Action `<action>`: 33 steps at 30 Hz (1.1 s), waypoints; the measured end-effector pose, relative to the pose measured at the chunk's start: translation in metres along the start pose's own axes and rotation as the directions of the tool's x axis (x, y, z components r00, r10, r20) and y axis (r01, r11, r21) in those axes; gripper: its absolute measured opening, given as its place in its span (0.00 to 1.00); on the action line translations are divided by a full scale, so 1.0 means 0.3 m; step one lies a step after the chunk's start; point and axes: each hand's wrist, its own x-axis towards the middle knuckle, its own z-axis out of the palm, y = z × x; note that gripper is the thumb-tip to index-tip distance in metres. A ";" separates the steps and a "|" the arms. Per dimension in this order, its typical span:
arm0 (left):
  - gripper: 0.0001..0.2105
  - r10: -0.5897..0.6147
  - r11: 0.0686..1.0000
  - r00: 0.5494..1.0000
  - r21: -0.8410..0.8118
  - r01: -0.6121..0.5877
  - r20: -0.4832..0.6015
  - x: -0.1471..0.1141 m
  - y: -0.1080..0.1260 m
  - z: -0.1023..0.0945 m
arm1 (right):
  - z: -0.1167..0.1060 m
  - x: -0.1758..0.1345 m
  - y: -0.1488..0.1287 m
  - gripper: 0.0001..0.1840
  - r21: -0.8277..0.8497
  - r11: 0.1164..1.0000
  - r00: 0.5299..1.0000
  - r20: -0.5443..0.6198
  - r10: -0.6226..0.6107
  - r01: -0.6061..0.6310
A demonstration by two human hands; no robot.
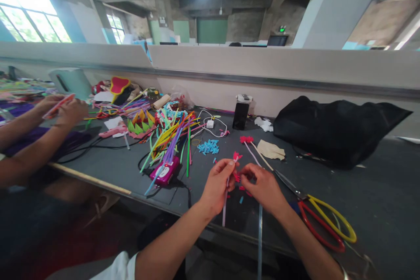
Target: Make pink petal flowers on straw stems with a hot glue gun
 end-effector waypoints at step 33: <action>0.12 -0.118 0.993 0.991 -0.023 0.120 0.064 -0.011 -0.032 0.011 | -0.070 -0.030 -0.037 0.08 0.218 0.975 0.945 -0.309 0.106 -0.038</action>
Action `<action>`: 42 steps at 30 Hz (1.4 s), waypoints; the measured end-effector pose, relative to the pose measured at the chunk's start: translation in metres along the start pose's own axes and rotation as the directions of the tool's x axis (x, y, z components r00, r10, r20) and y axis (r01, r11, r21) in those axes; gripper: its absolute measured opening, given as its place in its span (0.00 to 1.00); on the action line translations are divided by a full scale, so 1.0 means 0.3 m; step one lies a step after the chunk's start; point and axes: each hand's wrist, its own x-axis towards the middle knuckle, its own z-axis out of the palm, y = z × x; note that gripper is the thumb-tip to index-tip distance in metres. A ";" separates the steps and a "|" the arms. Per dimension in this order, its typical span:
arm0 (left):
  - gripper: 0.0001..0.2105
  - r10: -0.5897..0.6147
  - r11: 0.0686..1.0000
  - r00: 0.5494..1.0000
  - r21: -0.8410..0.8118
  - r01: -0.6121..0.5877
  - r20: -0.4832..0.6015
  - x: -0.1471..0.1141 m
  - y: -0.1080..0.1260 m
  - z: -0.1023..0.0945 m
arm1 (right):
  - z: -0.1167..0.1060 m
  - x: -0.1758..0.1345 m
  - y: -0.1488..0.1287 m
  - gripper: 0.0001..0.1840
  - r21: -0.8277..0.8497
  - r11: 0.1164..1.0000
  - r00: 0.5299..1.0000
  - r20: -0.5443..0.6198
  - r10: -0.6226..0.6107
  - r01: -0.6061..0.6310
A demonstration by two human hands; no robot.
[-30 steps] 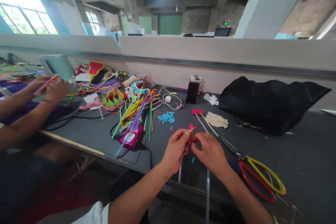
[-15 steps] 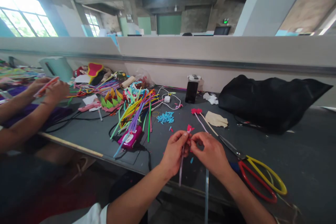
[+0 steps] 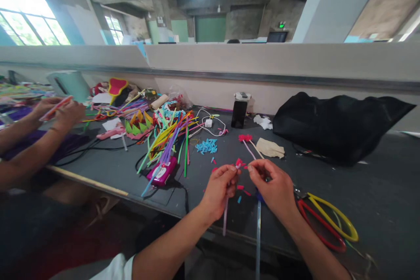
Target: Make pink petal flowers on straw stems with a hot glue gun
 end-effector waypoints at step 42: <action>0.10 -0.062 0.997 0.994 -0.038 0.065 0.085 -0.013 0.008 0.008 | 0.023 -0.014 0.005 0.07 -0.097 0.992 0.996 -0.023 -0.087 0.085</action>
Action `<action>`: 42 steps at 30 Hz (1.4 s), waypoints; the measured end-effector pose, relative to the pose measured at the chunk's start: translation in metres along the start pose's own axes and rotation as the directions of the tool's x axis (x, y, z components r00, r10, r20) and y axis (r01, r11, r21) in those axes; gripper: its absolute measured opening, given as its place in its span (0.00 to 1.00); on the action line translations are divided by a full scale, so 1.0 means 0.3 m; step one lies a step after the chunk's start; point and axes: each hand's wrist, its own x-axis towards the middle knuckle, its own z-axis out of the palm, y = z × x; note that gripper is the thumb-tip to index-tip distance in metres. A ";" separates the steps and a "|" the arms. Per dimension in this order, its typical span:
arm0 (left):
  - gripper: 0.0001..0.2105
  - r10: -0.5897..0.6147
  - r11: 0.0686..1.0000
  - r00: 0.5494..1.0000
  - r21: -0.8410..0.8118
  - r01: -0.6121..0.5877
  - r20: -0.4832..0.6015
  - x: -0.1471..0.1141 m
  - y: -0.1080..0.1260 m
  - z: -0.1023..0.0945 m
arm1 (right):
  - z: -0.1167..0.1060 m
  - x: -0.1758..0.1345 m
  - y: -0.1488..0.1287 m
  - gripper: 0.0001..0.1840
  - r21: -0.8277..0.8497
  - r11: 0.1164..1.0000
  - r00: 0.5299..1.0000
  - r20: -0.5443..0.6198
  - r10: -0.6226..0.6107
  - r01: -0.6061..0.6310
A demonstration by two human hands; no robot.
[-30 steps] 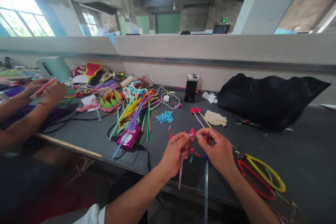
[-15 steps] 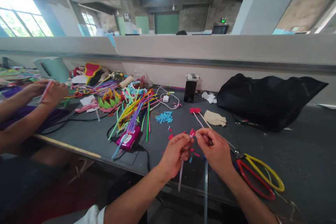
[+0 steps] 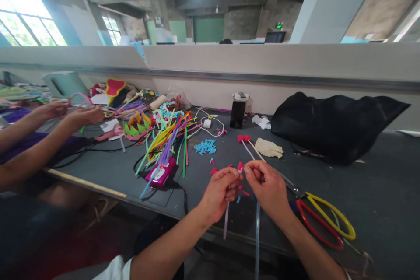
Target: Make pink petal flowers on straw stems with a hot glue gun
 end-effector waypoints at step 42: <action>0.10 -0.114 0.984 0.980 -0.119 0.135 0.163 0.003 0.014 -0.021 | -0.046 0.002 -0.025 0.05 0.044 0.985 0.984 -0.055 -0.167 0.169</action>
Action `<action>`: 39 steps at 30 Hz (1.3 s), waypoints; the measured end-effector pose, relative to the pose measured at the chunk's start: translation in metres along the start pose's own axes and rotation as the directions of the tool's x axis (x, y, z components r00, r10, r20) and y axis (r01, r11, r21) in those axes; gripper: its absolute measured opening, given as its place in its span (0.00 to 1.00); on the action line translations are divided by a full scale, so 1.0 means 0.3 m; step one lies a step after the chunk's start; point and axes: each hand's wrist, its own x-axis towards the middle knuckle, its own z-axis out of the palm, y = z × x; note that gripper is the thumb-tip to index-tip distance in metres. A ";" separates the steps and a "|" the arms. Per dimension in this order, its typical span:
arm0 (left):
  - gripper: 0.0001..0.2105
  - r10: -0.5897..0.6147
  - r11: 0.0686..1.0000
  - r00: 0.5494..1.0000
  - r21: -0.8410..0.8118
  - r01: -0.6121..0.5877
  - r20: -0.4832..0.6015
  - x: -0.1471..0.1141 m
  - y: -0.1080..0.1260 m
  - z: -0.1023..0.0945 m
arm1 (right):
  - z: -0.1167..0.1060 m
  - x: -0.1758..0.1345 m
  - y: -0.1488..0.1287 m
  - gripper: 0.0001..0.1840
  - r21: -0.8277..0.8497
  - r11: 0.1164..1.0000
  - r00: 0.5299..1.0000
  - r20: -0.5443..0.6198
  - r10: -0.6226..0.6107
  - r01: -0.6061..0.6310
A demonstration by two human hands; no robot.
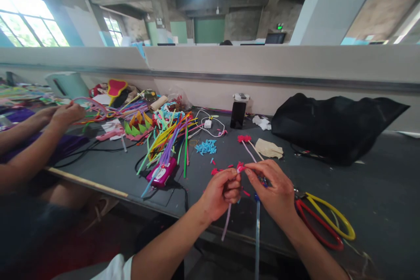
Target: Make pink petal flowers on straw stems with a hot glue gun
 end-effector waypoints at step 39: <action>0.10 0.165 0.985 0.972 -0.015 -0.170 -0.165 0.007 0.052 -0.027 | 0.122 -0.051 0.111 0.08 -0.394 0.919 0.812 0.532 0.241 -0.014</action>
